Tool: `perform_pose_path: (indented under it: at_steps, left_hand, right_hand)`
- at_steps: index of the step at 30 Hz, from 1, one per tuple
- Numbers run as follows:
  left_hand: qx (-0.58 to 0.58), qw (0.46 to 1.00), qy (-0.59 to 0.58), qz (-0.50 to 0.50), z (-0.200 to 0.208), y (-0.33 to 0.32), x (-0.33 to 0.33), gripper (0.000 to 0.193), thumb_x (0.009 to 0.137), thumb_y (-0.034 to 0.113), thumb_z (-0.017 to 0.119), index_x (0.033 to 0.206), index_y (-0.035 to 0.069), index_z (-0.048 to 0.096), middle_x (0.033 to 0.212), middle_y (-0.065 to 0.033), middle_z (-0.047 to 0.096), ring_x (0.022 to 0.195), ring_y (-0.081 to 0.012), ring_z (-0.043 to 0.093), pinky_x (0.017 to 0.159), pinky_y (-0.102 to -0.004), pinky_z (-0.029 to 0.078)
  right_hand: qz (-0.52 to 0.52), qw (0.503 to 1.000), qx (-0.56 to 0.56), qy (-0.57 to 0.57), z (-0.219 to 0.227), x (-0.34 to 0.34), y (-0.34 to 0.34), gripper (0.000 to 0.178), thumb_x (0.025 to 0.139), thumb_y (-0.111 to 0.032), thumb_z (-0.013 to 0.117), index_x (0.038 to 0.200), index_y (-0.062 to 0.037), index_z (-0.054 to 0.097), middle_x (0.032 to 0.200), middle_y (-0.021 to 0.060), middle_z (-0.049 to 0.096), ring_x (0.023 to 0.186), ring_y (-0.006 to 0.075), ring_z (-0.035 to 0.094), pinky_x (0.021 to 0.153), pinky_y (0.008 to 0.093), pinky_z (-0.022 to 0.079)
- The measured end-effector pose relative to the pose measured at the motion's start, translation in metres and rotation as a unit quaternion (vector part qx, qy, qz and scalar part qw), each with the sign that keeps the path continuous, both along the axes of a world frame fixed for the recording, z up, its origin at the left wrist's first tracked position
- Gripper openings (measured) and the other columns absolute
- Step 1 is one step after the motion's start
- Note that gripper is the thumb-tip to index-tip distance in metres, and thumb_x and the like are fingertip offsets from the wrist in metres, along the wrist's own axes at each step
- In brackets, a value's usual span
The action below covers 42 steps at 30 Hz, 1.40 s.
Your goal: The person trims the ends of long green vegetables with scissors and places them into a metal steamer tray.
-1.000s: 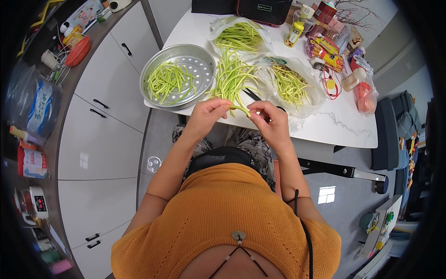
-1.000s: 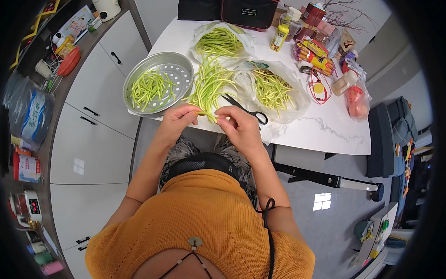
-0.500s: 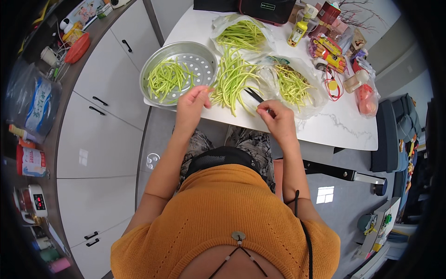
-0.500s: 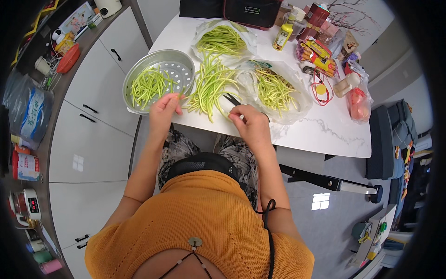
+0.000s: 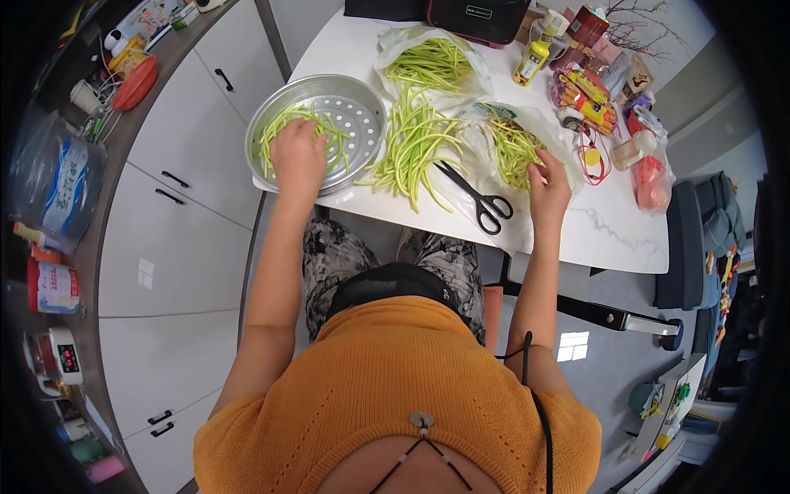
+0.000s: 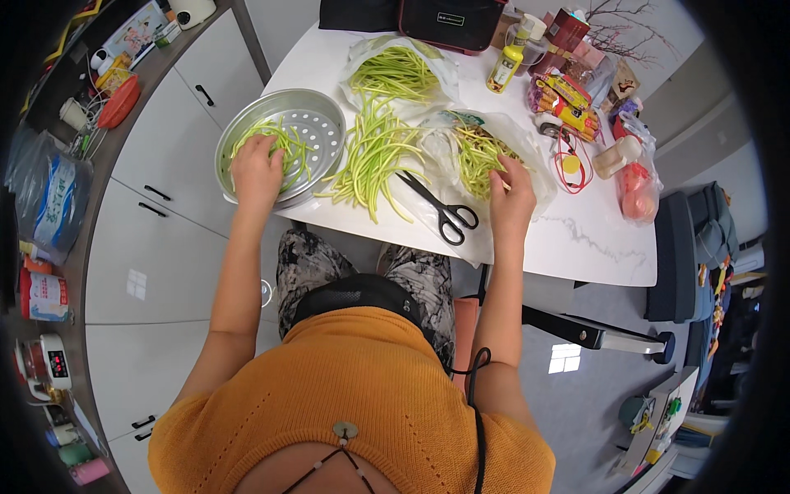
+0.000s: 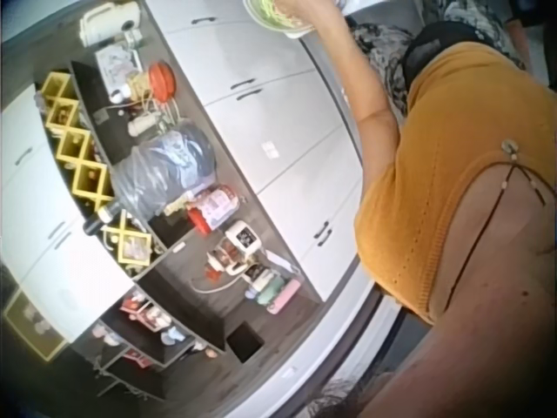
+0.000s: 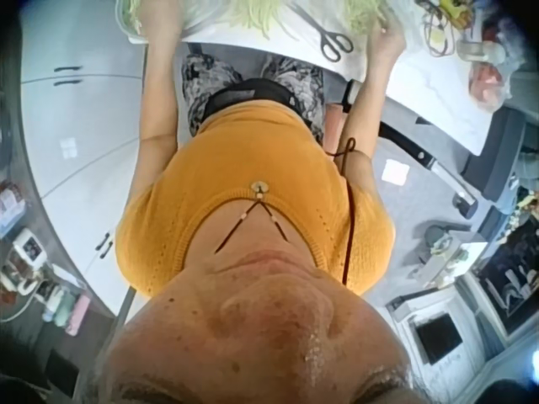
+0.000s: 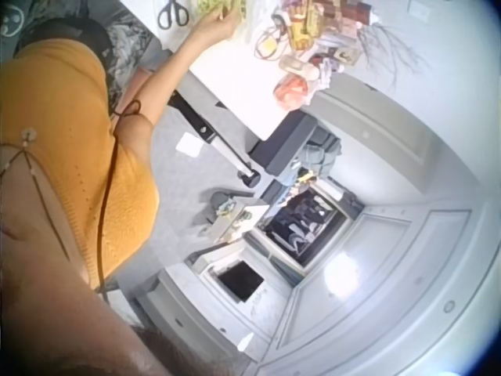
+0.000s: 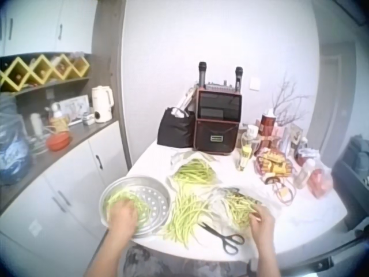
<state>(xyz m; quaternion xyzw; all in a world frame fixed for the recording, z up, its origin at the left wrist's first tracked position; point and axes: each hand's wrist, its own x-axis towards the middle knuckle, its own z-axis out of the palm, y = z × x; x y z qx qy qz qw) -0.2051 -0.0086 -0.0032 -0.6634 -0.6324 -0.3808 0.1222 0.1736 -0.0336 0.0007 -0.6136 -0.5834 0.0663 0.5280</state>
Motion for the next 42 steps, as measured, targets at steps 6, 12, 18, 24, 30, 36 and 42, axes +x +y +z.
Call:
perform_pose_path:
  at_steps: [6, 12, 18, 24, 30, 36, 42]
  left_hand:
    - [0.048, 0.989, 0.025, -0.137, -0.003, -0.006, 0.054, 0.019, 0.073, 0.012, 0.066, 0.090, 0.005, 0.064, 0.095, -0.0097, 0.059, 0.092, -0.0273, 0.055, 0.081, -0.0400, 0.041]
    - [0.017, 0.981, 0.065, -0.181, -0.003, -0.004, 0.104, 0.014, 0.073, 0.012, 0.067, 0.085, 0.005, 0.064, 0.089, -0.0079, 0.057, 0.089, -0.0262, 0.053, 0.077, -0.0391, 0.041]
    - [-0.035, 0.981, 0.131, -0.141, -0.018, 0.020, 0.112, 0.009, 0.073, 0.012, 0.066, 0.078, 0.005, 0.063, 0.086, -0.0076, 0.055, 0.088, -0.0259, 0.051, 0.074, -0.0379, 0.039]
    - [0.012, 0.983, 0.093, -0.159, -0.022, 0.023, 0.114, 0.008, 0.066, 0.003, 0.058, 0.073, 0.005, 0.063, 0.084, -0.0085, 0.055, 0.087, -0.0256, 0.050, 0.073, -0.0365, 0.038]
    - [0.003, 0.979, 0.116, -0.165, -0.022, 0.025, 0.118, 0.010, 0.067, 0.003, 0.059, 0.076, 0.005, 0.063, 0.085, -0.0080, 0.055, 0.087, -0.0251, 0.051, 0.073, -0.0365, 0.038]
    - [0.036, 0.977, -0.003, -0.210, -0.006, 0.011, 0.122, 0.007, 0.073, 0.011, 0.065, 0.080, 0.008, 0.064, 0.083, -0.0050, 0.058, 0.085, -0.0234, 0.053, 0.074, -0.0361, 0.040]
    - [0.057, 0.947, -0.042, -0.312, 0.032, -0.024, 0.120, 0.009, 0.075, 0.012, 0.068, 0.082, 0.008, 0.065, 0.082, -0.0042, 0.062, 0.082, -0.0224, 0.056, 0.073, -0.0342, 0.041]
  right_hand:
    - [0.068, 0.997, -0.030, -0.012, -0.003, -0.018, -0.014, 0.021, 0.082, -0.003, 0.062, 0.103, -0.0049, 0.064, 0.107, 0.0099, 0.062, 0.085, 0.0169, 0.063, 0.066, 0.0269, 0.051]
    - [0.104, 0.992, -0.075, 0.017, -0.003, -0.032, -0.024, 0.019, 0.083, -0.004, 0.062, 0.101, -0.0039, 0.065, 0.101, 0.0100, 0.064, 0.080, 0.0181, 0.064, 0.066, 0.0271, 0.051]
    - [0.112, 0.988, -0.103, 0.026, 0.000, -0.037, -0.030, 0.018, 0.083, -0.006, 0.061, 0.101, -0.0037, 0.066, 0.095, 0.0110, 0.065, 0.077, 0.0196, 0.065, 0.068, 0.0280, 0.051]
    - [0.121, 0.987, -0.101, 0.028, -0.001, -0.039, -0.030, 0.018, 0.083, -0.007, 0.062, 0.100, -0.0036, 0.066, 0.093, 0.0110, 0.065, 0.075, 0.0197, 0.064, 0.067, 0.0278, 0.051]
    - [0.124, 0.986, -0.105, 0.021, 0.001, -0.044, -0.032, 0.017, 0.083, -0.008, 0.062, 0.099, -0.0038, 0.066, 0.092, 0.0101, 0.065, 0.074, 0.0193, 0.064, 0.067, 0.0280, 0.050]
    - [0.121, 0.988, -0.077, 0.055, 0.008, -0.046, -0.035, 0.015, 0.084, -0.008, 0.062, 0.097, -0.0033, 0.066, 0.089, 0.0089, 0.065, 0.071, 0.0188, 0.062, 0.066, 0.0271, 0.049]
    - [0.099, 0.990, 0.103, -0.003, 0.039, -0.055, -0.047, 0.011, 0.085, -0.007, 0.060, 0.094, -0.0036, 0.066, 0.093, 0.0093, 0.063, 0.086, 0.0219, 0.060, 0.077, 0.0302, 0.046]
